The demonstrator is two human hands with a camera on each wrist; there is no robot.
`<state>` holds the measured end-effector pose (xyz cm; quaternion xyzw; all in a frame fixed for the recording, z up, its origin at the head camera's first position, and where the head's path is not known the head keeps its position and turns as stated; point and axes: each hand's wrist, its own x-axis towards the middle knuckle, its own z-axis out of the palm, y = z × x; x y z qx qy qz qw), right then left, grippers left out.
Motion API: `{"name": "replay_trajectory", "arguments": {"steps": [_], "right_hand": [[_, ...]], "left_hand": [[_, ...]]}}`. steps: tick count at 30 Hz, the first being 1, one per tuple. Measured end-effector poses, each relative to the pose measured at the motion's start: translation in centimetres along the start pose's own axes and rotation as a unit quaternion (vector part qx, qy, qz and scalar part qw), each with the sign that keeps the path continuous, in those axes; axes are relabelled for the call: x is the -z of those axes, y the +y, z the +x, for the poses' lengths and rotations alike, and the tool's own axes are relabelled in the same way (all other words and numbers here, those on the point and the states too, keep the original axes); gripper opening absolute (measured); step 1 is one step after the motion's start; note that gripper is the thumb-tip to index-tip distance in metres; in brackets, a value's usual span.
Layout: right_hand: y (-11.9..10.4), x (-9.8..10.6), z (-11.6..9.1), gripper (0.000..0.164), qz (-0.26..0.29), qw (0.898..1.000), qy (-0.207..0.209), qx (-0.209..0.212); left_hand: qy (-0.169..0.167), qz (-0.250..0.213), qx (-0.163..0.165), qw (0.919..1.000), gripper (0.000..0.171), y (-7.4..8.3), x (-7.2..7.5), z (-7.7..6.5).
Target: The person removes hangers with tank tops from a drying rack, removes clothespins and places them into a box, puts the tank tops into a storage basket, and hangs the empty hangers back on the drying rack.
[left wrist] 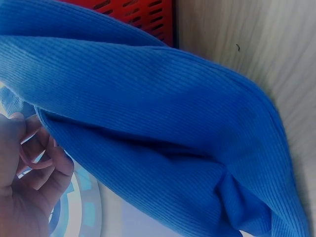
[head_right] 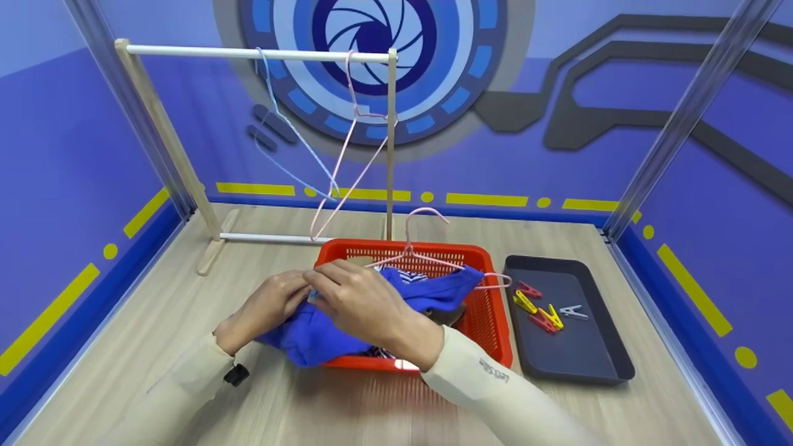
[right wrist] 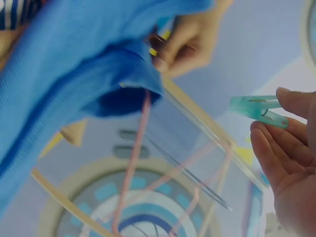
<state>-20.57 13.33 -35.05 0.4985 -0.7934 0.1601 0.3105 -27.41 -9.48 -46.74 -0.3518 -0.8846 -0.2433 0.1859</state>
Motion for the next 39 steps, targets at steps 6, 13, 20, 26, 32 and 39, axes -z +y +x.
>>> {"name": "replay_trajectory", "arguments": {"steps": [6, 13, 20, 26, 32, 39], "right_hand": [[0.1, 4.6, -0.1, 0.033, 0.018, 0.996, 0.093, 0.006], [0.9, 9.8, -0.6, 0.035, 0.024, 0.979, 0.199, -0.047], [3.1, 13.1, -3.7, 0.040, -0.023, 0.960, 0.241, -0.141], [6.4, 14.8, -7.7, 0.041, -0.059, 0.947, 0.215, -0.232], [9.9, 14.4, -11.5, 0.042, -0.086, 0.934, 0.149, -0.314], [13.9, 13.3, -15.3, 0.041, -0.098, 0.913, 0.010, -0.397]], "left_hand": [[0.009, 0.006, -0.011, 0.9999, 0.018, 0.0, -0.3, -0.1], [0.023, 0.007, -0.008, 0.9997, 0.017, 0.0, -0.2, -0.1], [0.015, 0.007, -0.004, 0.9999, 0.018, 0.1, -0.2, -0.1], [0.027, 0.009, -0.023, 0.9993, 0.014, 0.1, -0.3, 0.1], [0.027, 0.013, -0.024, 0.9993, 0.014, 0.0, -0.2, 0.0], [0.022, 0.009, -0.015, 0.9996, 0.016, -0.1, -0.3, 0.0]]}}
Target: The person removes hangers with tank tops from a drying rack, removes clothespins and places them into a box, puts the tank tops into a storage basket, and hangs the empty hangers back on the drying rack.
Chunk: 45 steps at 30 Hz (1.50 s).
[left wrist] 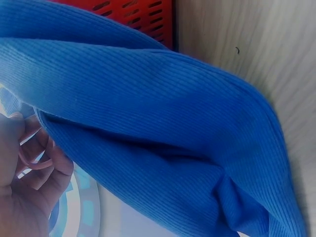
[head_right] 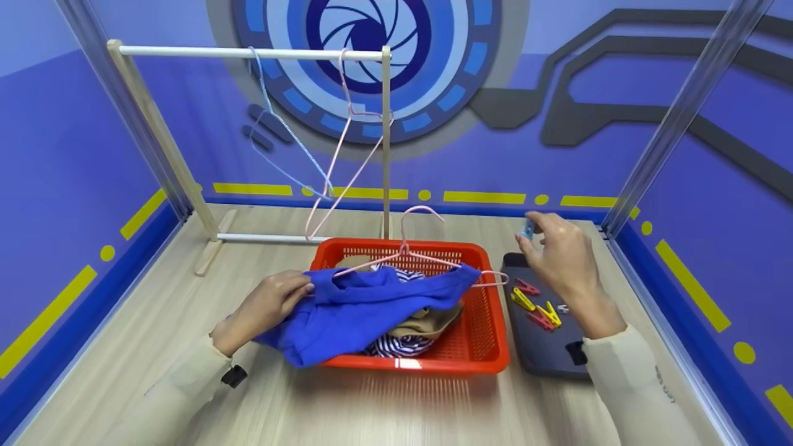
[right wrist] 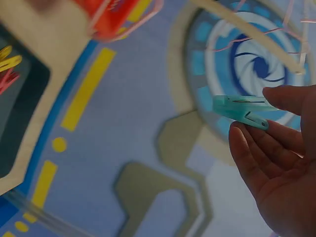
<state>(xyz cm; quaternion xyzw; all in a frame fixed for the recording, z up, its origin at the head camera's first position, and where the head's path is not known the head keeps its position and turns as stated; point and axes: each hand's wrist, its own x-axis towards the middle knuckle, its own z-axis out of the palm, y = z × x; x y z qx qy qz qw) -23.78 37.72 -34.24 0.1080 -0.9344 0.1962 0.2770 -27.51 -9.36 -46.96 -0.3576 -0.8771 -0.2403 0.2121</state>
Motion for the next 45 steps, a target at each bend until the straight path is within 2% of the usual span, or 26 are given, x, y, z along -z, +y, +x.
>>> {"name": "replay_trajectory", "arguments": {"steps": [7, 12, 18, 21, 29, 37, 41, 45], "right_hand": [[4.4, -2.2, -0.3, 0.045, -0.044, 0.993, -0.093, -0.053], [7.1, -3.8, -0.6, 0.046, -0.067, 0.982, -0.148, -0.092], [10.1, -5.2, -1.4, 0.048, -0.051, 0.966, -0.213, -0.136], [10.9, -5.6, -1.8, 0.050, -0.037, 0.960, -0.229, -0.156], [10.8, -5.6, -1.8, 0.050, -0.026, 0.955, -0.240, -0.170], [10.0, -5.3, -1.2, 0.053, -0.042, 0.958, -0.235, -0.161], [8.9, -4.7, -1.0, 0.049, -0.050, 0.965, -0.220, -0.135], [6.7, -3.4, -0.7, 0.045, -0.060, 0.976, -0.184, -0.100]], "left_hand": [[-0.001, -0.007, 0.000, 1.0000, 0.015, -0.1, -0.1, -0.1], [0.002, -0.004, -0.002, 1.0000, 0.016, -0.1, -0.1, -0.1], [0.011, -0.007, -0.013, 0.9998, 0.014, -0.1, -0.1, 0.0], [0.010, -0.006, -0.014, 0.9998, 0.014, 0.0, -0.2, 0.0], [0.001, -0.004, 0.002, 1.0000, 0.015, 0.1, 0.0, -0.1], [0.008, 0.000, -0.008, 0.9999, 0.015, 0.0, -0.1, -0.1], [0.008, 0.001, -0.009, 0.9999, 0.015, 0.0, -0.1, -0.1], [0.008, -0.001, -0.010, 0.9999, 0.015, 0.0, -0.1, -0.1]]}}
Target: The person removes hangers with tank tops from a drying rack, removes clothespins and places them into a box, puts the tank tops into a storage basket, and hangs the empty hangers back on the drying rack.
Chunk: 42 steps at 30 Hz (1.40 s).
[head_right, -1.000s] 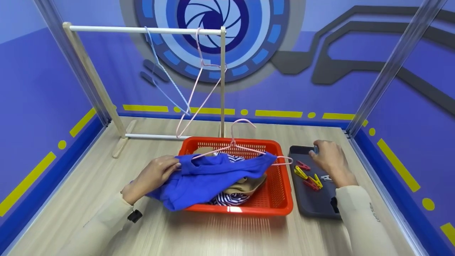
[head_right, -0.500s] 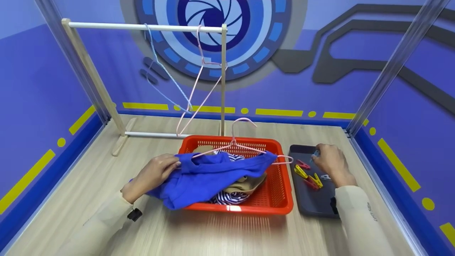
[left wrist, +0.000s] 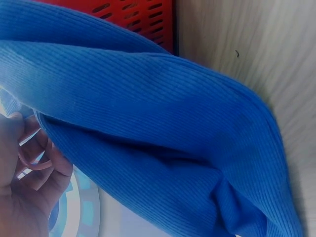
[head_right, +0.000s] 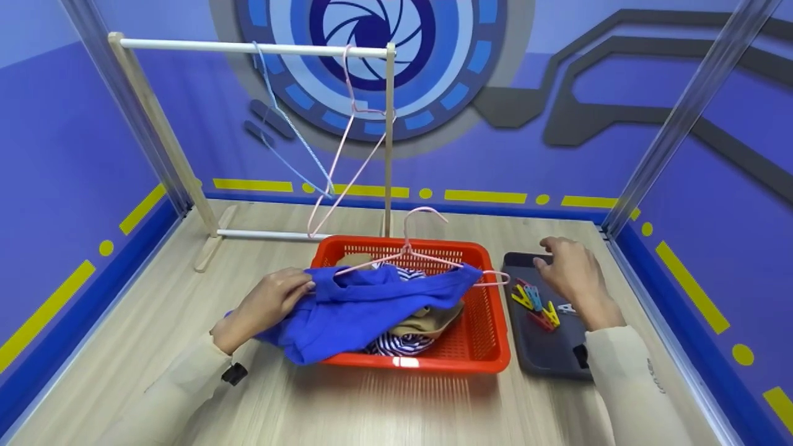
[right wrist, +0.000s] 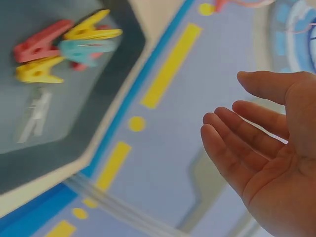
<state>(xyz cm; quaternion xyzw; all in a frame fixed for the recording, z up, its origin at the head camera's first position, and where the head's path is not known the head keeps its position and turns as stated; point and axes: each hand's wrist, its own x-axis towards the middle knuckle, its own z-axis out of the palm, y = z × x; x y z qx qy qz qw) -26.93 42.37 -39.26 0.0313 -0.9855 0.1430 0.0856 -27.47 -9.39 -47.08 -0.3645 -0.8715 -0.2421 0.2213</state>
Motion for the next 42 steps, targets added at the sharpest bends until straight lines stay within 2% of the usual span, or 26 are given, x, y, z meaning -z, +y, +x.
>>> {"name": "replay_trajectory", "arguments": {"steps": [6, 11, 15, 19, 22, 24, 31, 37, 42], "right_hand": [[-3.3, 2.4, -1.2, 0.040, -0.003, 0.996, 0.061, 0.058], [-5.8, 3.2, -2.1, 0.036, 0.010, 0.989, 0.104, 0.107], [-7.5, 2.6, -2.2, 0.031, 0.016, 0.981, 0.122, 0.150], [-8.5, 0.6, -2.1, 0.029, 0.025, 0.978, 0.089, 0.188], [-8.7, -1.1, -1.9, 0.029, 0.026, 0.979, 0.052, 0.194], [-8.6, -2.1, -1.7, 0.029, 0.022, 0.979, 0.043, 0.196], [-8.8, -3.8, -1.4, 0.020, 0.015, 0.977, 0.047, 0.207], [-8.9, -4.0, -1.5, 0.016, 0.013, 0.980, 0.055, 0.188], [-8.5, -4.1, -1.6, 0.012, 0.011, 0.978, 0.082, 0.191]], "left_hand": [[-0.005, -0.004, 0.004, 1.0000, 0.016, 0.0, 0.0, -0.1], [-0.011, -0.003, 0.012, 0.9999, 0.018, 0.0, 0.0, -0.1], [-0.011, -0.003, 0.013, 0.9998, 0.017, 0.0, 0.0, -0.1], [-0.010, -0.004, 0.013, 0.9999, 0.016, 0.0, 0.1, 0.0], [-0.010, -0.005, 0.013, 0.9999, 0.016, 0.0, 0.0, 0.0], [-0.010, -0.004, 0.013, 0.9999, 0.016, 0.0, 0.0, -0.1], [0.008, -0.011, -0.002, 0.9999, 0.013, 0.0, 0.0, -0.1], [0.021, -0.041, -0.003, 0.9989, 0.016, -0.1, -0.2, -0.2], [0.045, -0.067, 0.002, 0.9967, 0.013, -0.3, -0.6, -0.4]]}}
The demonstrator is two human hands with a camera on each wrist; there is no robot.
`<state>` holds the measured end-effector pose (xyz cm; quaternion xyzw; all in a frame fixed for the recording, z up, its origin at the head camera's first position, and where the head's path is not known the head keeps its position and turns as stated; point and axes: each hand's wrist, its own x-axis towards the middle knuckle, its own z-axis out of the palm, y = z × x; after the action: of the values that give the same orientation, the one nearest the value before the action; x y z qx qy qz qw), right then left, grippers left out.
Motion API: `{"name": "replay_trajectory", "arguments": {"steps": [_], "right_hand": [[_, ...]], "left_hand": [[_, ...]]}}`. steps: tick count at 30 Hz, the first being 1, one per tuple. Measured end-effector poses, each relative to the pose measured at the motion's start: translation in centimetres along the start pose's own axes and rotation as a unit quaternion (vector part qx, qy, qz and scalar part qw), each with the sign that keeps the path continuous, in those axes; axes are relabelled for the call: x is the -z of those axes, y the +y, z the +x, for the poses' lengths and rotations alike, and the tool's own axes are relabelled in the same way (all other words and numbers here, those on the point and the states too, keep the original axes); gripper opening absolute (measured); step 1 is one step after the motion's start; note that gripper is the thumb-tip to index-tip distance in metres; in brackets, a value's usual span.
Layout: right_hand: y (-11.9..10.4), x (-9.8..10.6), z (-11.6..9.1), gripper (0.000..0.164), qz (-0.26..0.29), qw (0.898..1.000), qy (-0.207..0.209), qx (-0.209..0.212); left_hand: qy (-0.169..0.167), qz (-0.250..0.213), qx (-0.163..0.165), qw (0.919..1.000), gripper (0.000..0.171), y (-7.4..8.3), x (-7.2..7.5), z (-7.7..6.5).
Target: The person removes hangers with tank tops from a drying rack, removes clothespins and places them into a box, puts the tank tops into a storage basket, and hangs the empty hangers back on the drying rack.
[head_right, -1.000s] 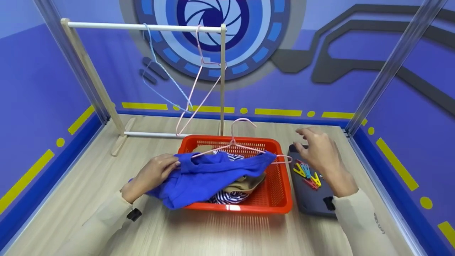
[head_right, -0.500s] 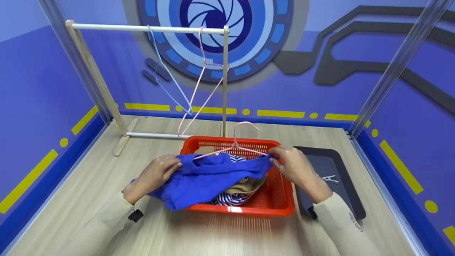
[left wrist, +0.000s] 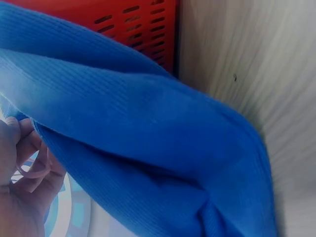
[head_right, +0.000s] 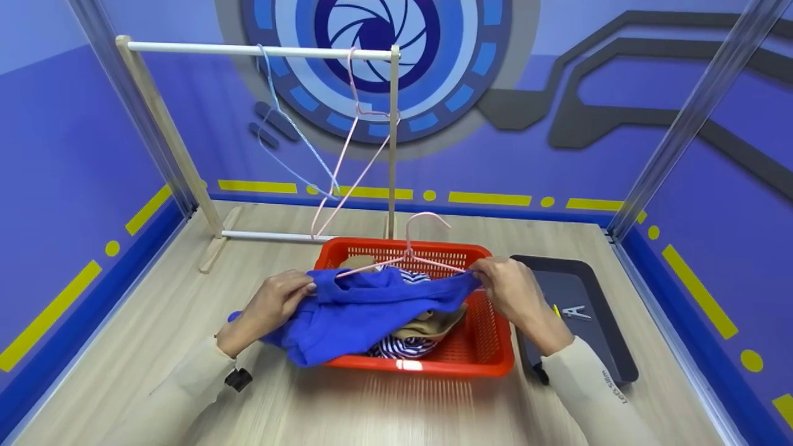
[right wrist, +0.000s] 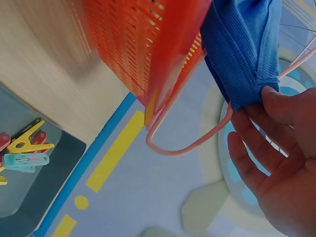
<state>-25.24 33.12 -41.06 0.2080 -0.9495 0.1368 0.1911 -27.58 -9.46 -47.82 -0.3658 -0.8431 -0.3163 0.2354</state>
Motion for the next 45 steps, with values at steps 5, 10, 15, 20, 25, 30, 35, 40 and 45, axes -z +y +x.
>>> {"name": "replay_trajectory", "arguments": {"steps": [5, 10, 15, 20, 25, 30, 35, 40, 45], "right_hand": [[0.6, -0.2, -0.3, 0.011, 0.006, 0.999, 0.031, 0.010], [1.4, -0.4, -0.7, 0.011, 0.013, 0.997, 0.068, 0.024], [1.9, -0.7, -1.1, 0.013, 0.018, 0.995, 0.093, 0.030], [2.0, -0.6, -1.4, 0.012, 0.038, 0.995, 0.092, 0.013], [2.3, -0.6, -1.5, 0.010, 0.069, 0.994, 0.081, -0.019], [2.8, -0.8, -1.9, 0.009, 0.079, 0.993, 0.079, -0.042], [3.1, -1.2, -2.0, 0.008, 0.083, 0.992, 0.076, -0.050], [3.2, -1.7, -2.3, 0.009, 0.086, 0.993, 0.062, -0.053], [3.3, -1.9, -2.9, 0.010, 0.085, 0.993, 0.052, -0.067]], "left_hand": [[0.029, -0.028, -0.005, 0.9992, 0.012, -0.4, -0.1, -0.3], [0.048, -0.047, -0.006, 0.9977, 0.011, -0.7, 0.1, -0.9], [0.067, -0.064, 0.007, 0.9956, 0.010, -1.0, 0.5, -1.5], [0.075, -0.077, 0.019, 0.9941, 0.010, -1.4, 0.6, -1.9], [0.076, -0.106, 0.046, 0.9904, 0.012, -1.7, 1.1, -2.3], [0.089, -0.132, 0.056, 0.9857, 0.013, -2.1, 1.6, -2.8], [0.103, -0.148, 0.062, 0.9818, 0.015, -2.4, 1.7, -3.2], [0.105, -0.163, 0.092, 0.9767, 0.015, -1.7, 2.2, -3.1], [0.096, -0.167, 0.090, 0.9771, 0.015, -1.1, 2.5, -2.8]]}}
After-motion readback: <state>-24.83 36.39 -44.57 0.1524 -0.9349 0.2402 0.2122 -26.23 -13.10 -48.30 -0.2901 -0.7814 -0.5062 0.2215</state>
